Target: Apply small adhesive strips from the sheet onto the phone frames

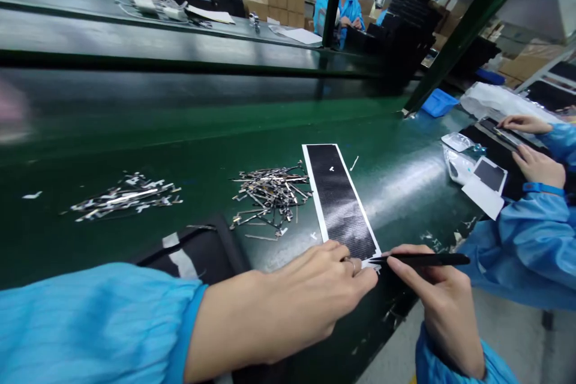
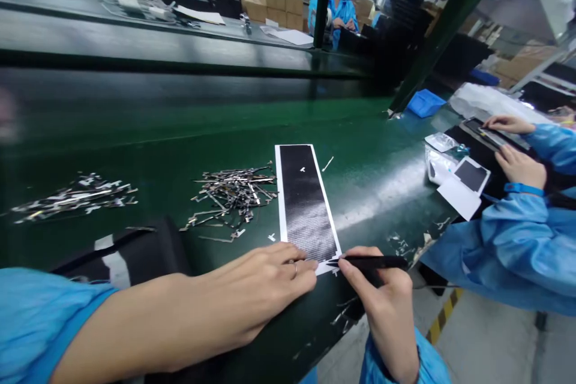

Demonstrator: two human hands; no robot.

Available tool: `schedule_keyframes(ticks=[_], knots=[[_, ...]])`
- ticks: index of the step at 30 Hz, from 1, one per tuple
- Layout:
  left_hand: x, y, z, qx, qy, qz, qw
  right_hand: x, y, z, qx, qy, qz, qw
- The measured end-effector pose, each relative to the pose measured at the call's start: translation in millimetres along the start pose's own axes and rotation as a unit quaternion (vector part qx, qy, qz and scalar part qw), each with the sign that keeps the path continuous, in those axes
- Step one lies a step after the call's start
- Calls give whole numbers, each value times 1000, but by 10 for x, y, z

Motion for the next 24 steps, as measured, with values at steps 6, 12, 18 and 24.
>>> schedule_keyframes(ticks=[6,12,18,24], knots=[[-15,99,-1,22,10,-46,999,-1,2,134,99,-24,88,991],[39,165,24,20,19,-156,987,-5,25,175,109,-36,94,989],[37,96,18,0,20,-163,986,-29,-22,159,103,-57,70,991],[80,61,-5,-1,14,-136,991,-24,-37,124,112,-24,87,990]])
Point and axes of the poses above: each hand's wrist, its own x-axis towards the middle knuckle, its own y-axis out of the back of the hand, z = x × y, the point moved 4 cm from there along x, towards the middle knuckle, and after that the axes turned 9 degrees about x, right-handed, at the moved point
